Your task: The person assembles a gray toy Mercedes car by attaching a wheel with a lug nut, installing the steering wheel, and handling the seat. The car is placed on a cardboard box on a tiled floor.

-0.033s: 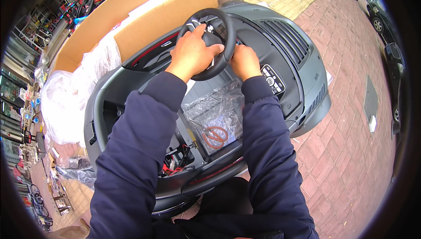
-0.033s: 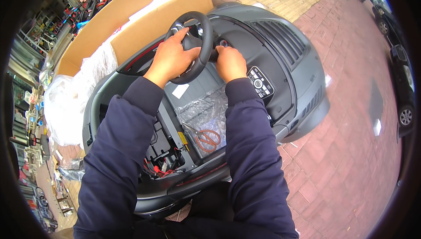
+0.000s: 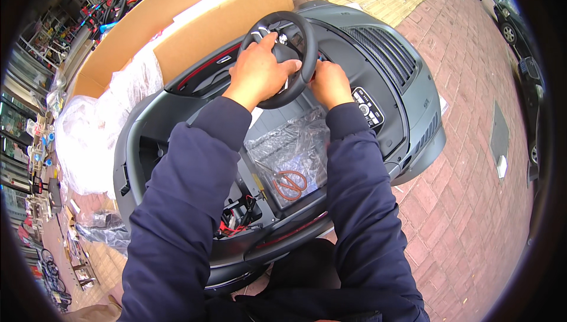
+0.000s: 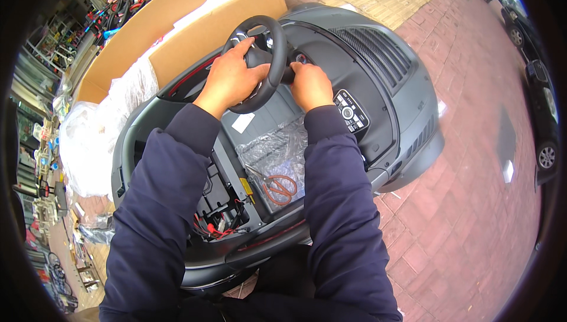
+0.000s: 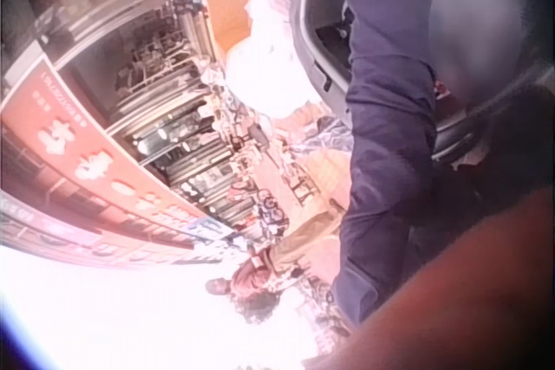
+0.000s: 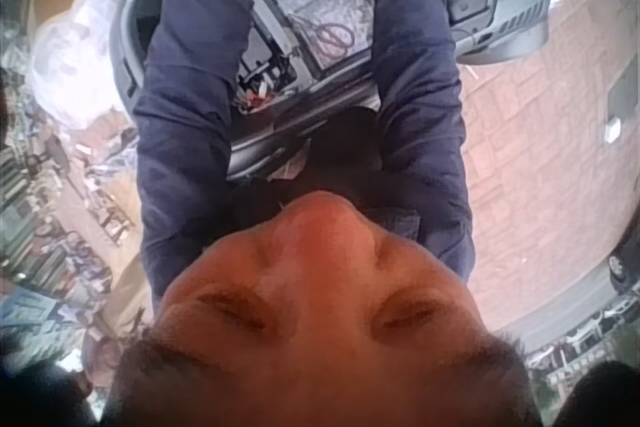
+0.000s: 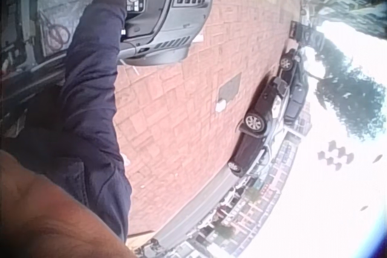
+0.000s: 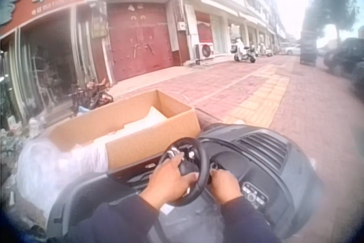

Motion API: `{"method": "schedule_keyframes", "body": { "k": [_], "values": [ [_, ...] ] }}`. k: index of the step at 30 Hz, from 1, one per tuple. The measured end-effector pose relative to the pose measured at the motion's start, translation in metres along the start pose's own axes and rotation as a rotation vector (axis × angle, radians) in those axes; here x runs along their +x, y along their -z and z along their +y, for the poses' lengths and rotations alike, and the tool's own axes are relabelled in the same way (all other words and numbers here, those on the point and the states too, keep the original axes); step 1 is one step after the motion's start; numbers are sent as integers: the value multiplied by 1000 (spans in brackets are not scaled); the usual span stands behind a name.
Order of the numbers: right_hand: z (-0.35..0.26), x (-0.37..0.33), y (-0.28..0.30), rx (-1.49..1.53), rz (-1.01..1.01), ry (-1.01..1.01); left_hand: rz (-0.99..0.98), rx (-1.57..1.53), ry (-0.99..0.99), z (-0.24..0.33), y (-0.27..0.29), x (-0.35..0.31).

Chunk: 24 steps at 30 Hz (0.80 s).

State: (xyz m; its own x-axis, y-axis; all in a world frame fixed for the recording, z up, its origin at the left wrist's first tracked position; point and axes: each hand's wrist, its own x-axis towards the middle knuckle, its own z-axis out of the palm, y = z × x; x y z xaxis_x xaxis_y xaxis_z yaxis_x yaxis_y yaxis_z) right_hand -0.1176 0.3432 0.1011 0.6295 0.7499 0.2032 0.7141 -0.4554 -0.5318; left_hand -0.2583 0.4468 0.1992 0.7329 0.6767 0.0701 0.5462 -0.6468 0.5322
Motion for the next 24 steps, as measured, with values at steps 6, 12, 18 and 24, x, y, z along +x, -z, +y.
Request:
{"method": "schedule_keyframes", "body": {
  "k": [6,12,18,24],
  "values": [
    [-1,-3,6,4,-53,14,-59,36,-29,-3,8,11],
    [-7,-2,6,-10,-38,-16,-9,50,-41,-3,2,1],
    [10,-9,14,124,38,32,100,89,-29,3,-14,-19],
    [15,-12,1,44,66,5,110,68,-167,-8,-14,-23]
  ]
}}
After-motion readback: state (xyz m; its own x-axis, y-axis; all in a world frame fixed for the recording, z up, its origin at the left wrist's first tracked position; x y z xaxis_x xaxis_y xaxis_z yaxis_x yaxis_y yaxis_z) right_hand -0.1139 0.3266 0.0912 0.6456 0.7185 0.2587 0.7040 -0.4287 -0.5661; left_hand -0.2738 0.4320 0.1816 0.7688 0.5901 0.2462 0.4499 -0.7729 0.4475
